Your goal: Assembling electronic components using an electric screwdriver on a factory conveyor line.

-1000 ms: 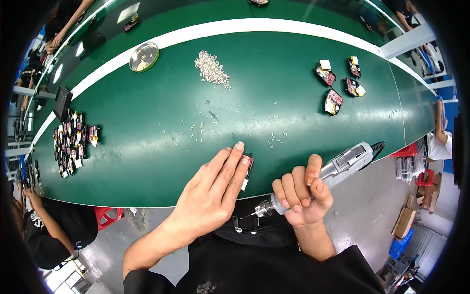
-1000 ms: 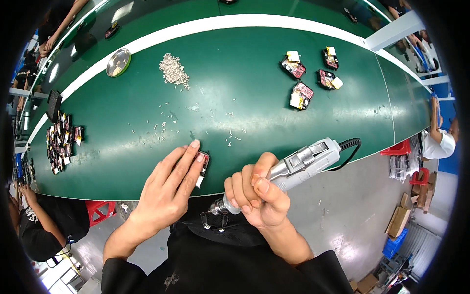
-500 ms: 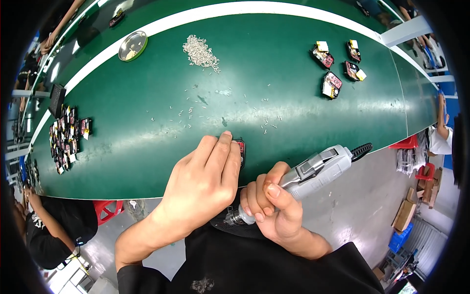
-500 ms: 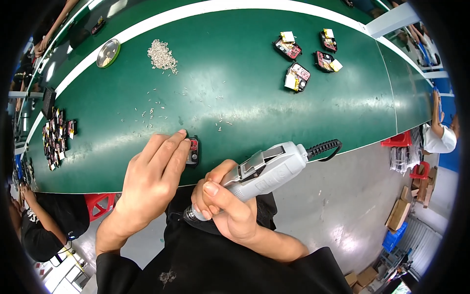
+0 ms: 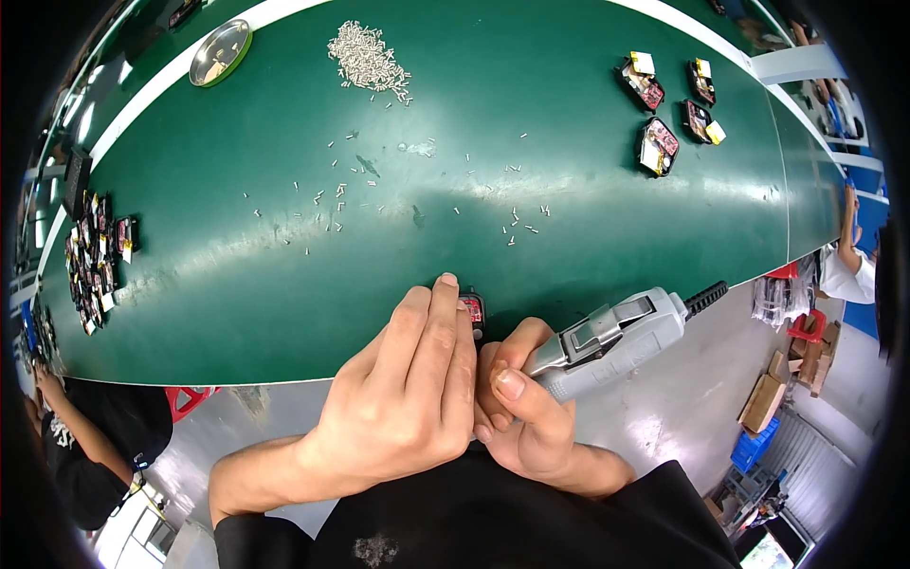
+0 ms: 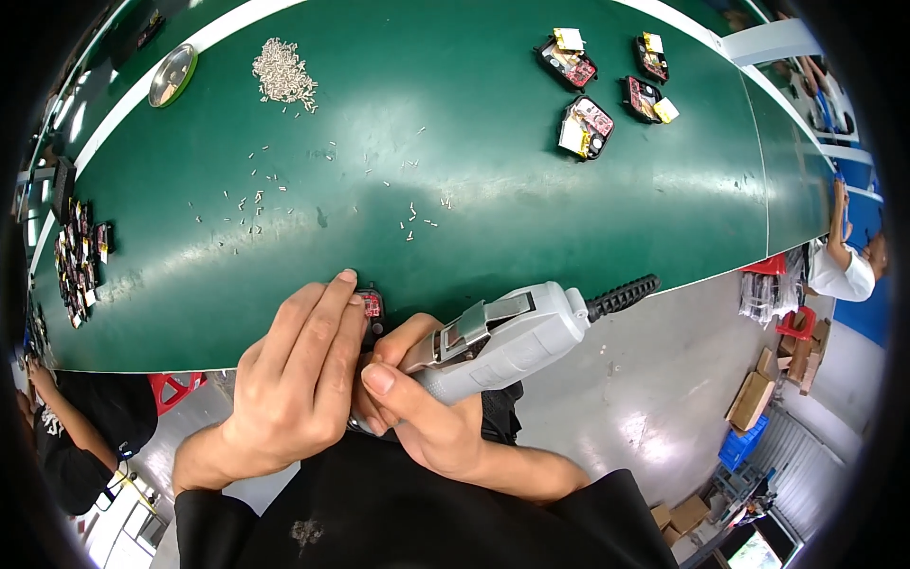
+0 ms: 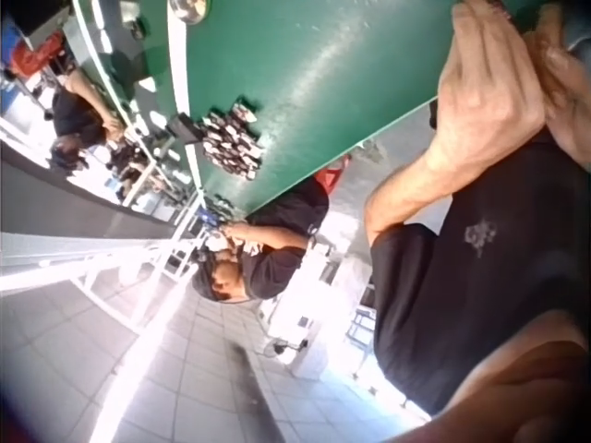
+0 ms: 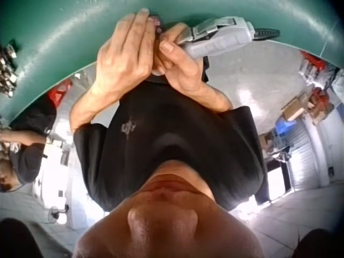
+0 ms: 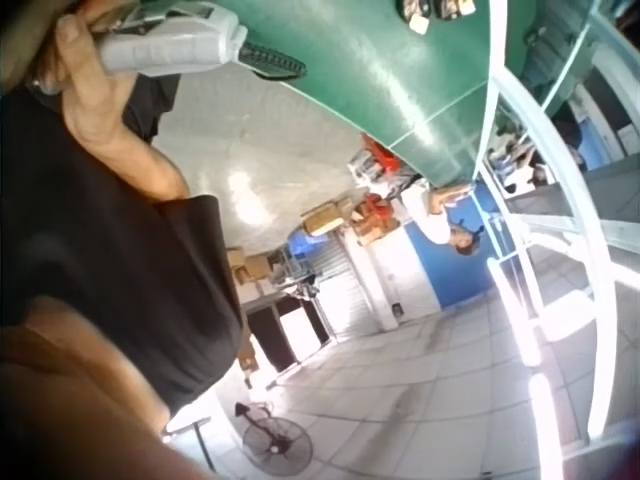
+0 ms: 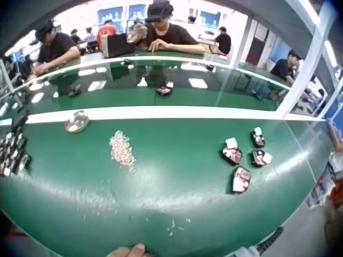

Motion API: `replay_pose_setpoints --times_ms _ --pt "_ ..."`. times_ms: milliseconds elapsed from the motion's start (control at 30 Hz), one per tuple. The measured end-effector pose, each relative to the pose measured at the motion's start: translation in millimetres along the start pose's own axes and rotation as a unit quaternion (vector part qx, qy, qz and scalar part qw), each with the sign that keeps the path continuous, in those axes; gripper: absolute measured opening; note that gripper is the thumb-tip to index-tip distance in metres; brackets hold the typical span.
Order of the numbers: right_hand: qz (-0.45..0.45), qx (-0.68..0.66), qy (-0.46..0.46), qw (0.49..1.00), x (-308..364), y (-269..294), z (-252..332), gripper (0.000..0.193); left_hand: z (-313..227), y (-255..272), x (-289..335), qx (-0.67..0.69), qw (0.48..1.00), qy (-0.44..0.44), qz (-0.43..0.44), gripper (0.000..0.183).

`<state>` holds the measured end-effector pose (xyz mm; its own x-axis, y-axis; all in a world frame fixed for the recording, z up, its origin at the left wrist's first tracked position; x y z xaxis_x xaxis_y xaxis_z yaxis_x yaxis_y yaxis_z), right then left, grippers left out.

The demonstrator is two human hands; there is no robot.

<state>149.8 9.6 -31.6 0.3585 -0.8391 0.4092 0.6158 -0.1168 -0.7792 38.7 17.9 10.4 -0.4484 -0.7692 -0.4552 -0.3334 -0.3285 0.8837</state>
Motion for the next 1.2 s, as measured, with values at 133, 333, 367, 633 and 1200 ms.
replay_pose_setpoints --times_ms 133,333,367,633,1200 --pt "0.131 0.04 0.052 0.989 -1.7 -5.3 39.5 0.014 -5.6 -0.9 8.6 0.012 0.999 0.014 0.045 0.034" --pt "0.231 0.157 0.161 0.947 -31.4 -39.3 105.2 0.036 -7.3 -1.4 11.0 0.01 0.996 0.019 0.082 0.038" --pt "0.245 0.181 0.169 0.938 -35.3 -42.0 108.4 0.036 -8.3 -2.2 11.7 -0.031 0.998 -0.012 0.056 0.039" --pt "0.277 0.2 0.125 0.931 -57.6 -44.0 100.8 0.04 -8.2 -3.3 12.0 -0.008 0.999 0.022 0.049 0.039" --pt "0.336 0.3 0.079 0.889 -70.3 -55.3 88.5 0.041 -4.2 -6.4 14.6 0.005 1.0 0.026 0.015 0.034"
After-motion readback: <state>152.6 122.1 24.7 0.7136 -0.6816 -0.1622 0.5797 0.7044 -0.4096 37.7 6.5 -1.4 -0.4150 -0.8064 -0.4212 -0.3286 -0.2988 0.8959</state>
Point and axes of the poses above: each hand's wrist, its own x-axis away from the middle knuckle, its own y-axis out of the back of the hand, z = x × y, the point moved 4 cm from there along -x, towards the middle knuckle, and after that the axes turned 6 degrees about -z, right-handed, at the moved point
